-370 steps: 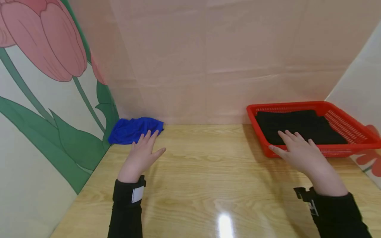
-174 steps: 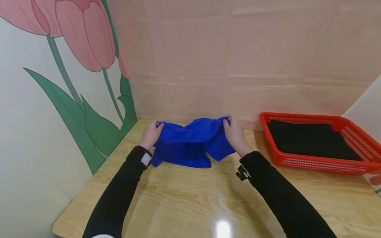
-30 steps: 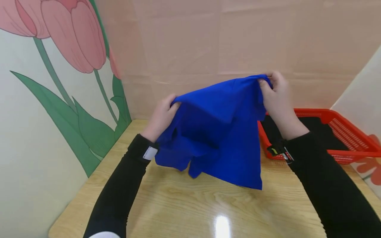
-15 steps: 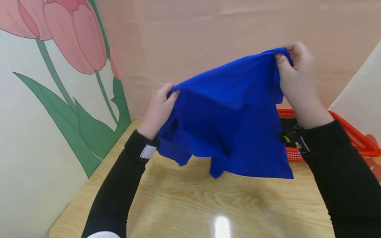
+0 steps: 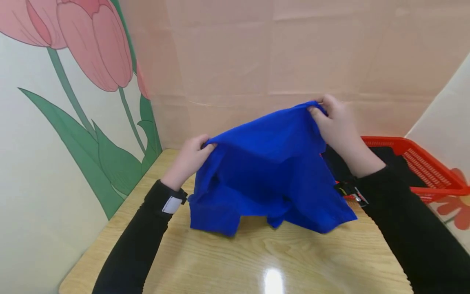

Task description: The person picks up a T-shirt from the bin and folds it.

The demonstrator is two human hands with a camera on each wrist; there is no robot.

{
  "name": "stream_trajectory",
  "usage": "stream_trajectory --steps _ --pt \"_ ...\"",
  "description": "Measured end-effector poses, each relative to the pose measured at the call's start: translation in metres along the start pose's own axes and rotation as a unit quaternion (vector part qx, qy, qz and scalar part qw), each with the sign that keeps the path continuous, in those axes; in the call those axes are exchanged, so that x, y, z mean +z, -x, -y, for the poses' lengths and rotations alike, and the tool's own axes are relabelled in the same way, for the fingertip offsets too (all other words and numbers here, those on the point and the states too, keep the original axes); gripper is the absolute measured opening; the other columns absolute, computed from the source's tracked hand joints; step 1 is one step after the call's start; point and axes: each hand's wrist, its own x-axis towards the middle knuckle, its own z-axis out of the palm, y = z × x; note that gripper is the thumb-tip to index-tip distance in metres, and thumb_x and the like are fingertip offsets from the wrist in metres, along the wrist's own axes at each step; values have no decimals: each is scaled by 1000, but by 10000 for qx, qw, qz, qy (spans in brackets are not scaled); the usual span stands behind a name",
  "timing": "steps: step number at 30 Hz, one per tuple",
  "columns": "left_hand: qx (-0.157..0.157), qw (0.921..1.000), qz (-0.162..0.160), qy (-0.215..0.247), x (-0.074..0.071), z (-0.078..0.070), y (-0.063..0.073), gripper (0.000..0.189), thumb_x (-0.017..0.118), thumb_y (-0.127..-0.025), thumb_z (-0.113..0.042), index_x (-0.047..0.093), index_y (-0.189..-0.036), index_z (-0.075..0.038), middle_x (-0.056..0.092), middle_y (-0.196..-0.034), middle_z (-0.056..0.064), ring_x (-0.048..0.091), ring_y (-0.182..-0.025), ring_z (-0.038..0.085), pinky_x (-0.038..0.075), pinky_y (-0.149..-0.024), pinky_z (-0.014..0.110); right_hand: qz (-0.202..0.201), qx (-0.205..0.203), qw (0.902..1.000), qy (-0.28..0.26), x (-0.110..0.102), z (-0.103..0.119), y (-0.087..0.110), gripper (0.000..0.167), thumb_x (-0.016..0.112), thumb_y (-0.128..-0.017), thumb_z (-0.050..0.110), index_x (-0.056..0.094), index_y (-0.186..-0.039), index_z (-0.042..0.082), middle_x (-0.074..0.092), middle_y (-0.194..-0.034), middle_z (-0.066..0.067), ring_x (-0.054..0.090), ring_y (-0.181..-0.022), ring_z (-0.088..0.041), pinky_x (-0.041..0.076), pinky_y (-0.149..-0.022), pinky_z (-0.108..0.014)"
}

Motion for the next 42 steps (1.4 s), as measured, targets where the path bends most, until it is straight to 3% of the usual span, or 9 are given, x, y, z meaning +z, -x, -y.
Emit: stream_trajectory --steps 7,14,20,23,26,31,35,39,42 --pt "-436 9982 227 -353 -2 46 10 19 51 -101 -16 65 -103 -3 58 -87 8 54 -81 24 43 -72 36 1207 133 9920 -335 44 -11 17 27 52 -102 25 59 -117 3 63 -112 -19 58 -92 -32 46 -75 -45" --pt "-968 9917 695 -488 -3 93 27 22 50 -101 -15 65 -107 -1 65 -99 13 59 -88 26 49 -78 41 2213 203 9726 -685 90 -28 40 22 59 -99 18 63 -110 0 64 -113 -20 59 -105 -36 48 -87 -51" --pt "-1477 9829 843 -712 1 129 36 22 50 -100 -15 65 -108 0 65 -108 16 60 -96 31 50 -82 46 2964 245 9528 -607 125 -45 68 21 62 -97 23 65 -107 4 66 -89 -7 59 -83 -24 48 -74 -38" --pt "-1709 9767 913 -928 6 144 42 24 52 -100 -16 64 -112 0 63 -114 19 59 -103 33 49 -86 48 3410 218 9373 -683 128 -56 78 21 60 -98 22 66 -107 4 61 -77 -3 57 -71 -20 48 -65 -33" --pt "-1856 9712 977 -1131 7 154 49 28 56 -99 -19 63 -116 2 63 -113 20 60 -101 33 50 -84 47 3537 236 9329 -631 123 -68 83 18 59 -98 19 66 -106 3 60 -72 -3 57 -66 -19 49 -61 -32" --pt "-1824 9696 743 -1450 8 151 54 37 62 -97 -28 59 -122 -1 62 -116 21 60 -102 35 49 -85 49 3186 252 9476 57 105 -89 86 15 60 -98 17 67 -103 6 61 -74 -1 55 -66 -19 46 -59 -33" --pt "-1269 9772 659 -1569 15 135 47 39 66 -94 -28 60 -124 -3 62 -120 19 59 -107 34 48 -87 49 3079 317 9493 552 100 -107 91 15 61 -97 17 66 -103 5 60 -77 -2 52 -66 -17 44 -58 -33" --pt "-526 9766 1235 -1679 34 117 39 38 70 -92 -25 61 -123 -5 64 -118 14 60 -108 30 49 -89 45 3183 279 9430 926 102 -125 100 19 62 -95 17 65 -106 1 59 -78 -2 53 -67 -17 45 -61 -33" --pt "-52 9647 1815 -1907 53 106 37 39 72 -90 -24 62 -124 -5 63 -120 13 59 -110 28 46 -93 42 3291 257 9369 1153 106 -137 106 24 64 -94 16 64 -108 -3 59 -79 -3 53 -68 -18 47 -62 -34"
